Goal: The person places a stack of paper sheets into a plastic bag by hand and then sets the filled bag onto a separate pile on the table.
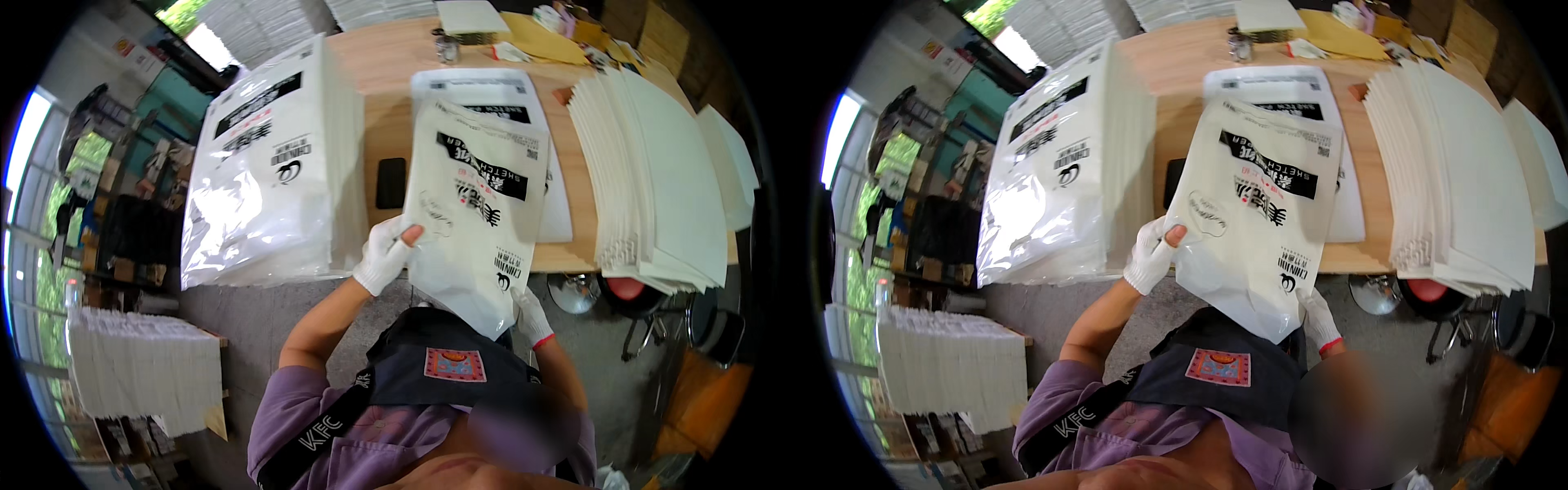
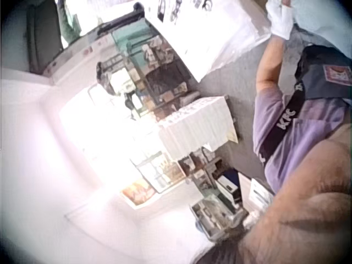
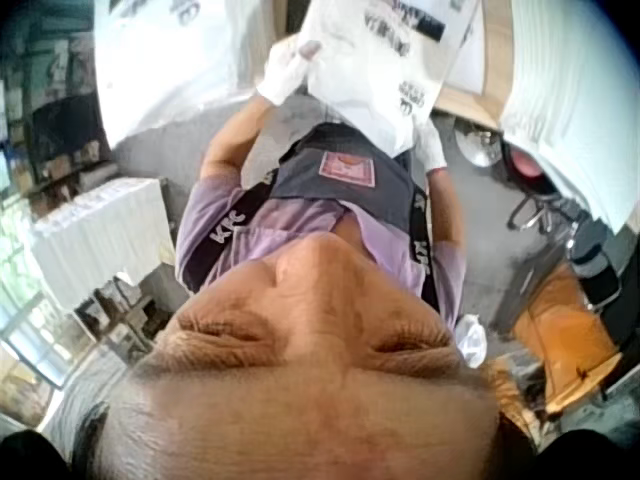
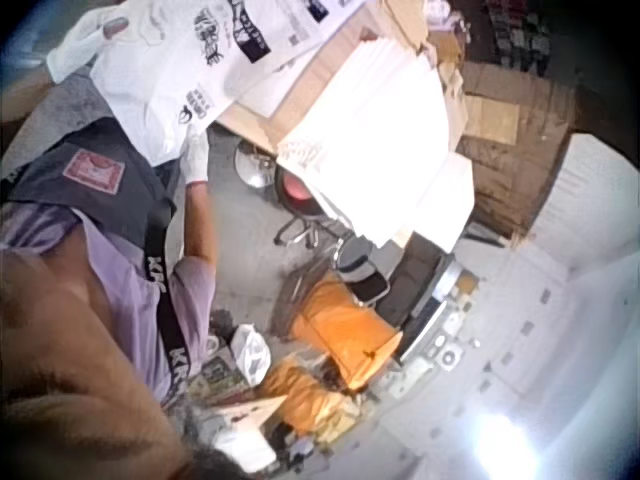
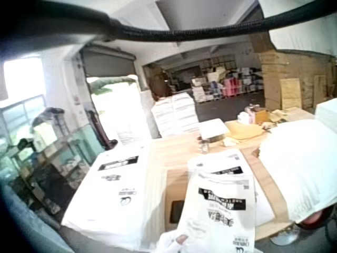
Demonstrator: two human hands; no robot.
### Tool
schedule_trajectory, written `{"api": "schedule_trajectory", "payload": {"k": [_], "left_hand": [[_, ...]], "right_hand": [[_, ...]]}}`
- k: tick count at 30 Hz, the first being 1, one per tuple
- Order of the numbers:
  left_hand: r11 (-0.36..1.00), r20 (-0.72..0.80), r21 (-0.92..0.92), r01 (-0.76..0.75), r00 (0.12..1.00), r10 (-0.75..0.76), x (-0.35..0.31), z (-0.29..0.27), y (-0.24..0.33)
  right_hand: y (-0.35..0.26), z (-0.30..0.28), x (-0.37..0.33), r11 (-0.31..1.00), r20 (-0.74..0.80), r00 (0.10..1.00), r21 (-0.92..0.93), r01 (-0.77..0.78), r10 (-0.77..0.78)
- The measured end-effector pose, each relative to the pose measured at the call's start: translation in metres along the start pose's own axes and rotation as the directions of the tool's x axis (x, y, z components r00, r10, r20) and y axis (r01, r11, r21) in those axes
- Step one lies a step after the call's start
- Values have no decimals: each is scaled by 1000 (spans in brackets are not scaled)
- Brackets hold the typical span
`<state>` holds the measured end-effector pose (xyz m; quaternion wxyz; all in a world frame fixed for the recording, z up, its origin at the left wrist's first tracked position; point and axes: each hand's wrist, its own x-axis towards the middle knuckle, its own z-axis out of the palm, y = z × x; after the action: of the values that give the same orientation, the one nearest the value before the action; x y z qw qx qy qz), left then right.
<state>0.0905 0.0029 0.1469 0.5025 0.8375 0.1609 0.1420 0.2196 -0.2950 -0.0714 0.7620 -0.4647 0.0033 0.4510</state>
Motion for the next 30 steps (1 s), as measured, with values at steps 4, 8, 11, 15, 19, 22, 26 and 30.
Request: {"api": "schedule_trajectory", "payload": {"k": [4,8,11,15,19,22,26,30], "left_hand": [[924,-209,177,-340,904,373,-28,-52,60],[884,-833,-82,-460,519,193,-92,-169,24],[877,-909,-111,-467,404,101,-66,-237,77],[993,-920,41,-110,384,81,-101,-343,-21],[875,-885,72,479,435,-166,-158,-357,-148],[961,-945,-222,-166,280,-170,-173,-315,-192],[907,-901,-401,-131,-121,-416,-202,-254,-234],[768,-728,-513,385,280,-626,-192,-120,-331]], "right_hand": [[-50,83,18,998,281,960,52,-27,11],[-99,206,70,977,479,878,-180,114,-14],[-122,307,111,933,576,817,-271,236,-39],[-111,392,132,782,604,796,-512,355,35],[-113,406,113,677,592,805,-606,418,33],[-117,367,119,728,671,740,-530,434,47],[-144,257,71,707,599,799,-540,457,-59],[-176,121,-1,337,253,868,-846,413,-428]]}}
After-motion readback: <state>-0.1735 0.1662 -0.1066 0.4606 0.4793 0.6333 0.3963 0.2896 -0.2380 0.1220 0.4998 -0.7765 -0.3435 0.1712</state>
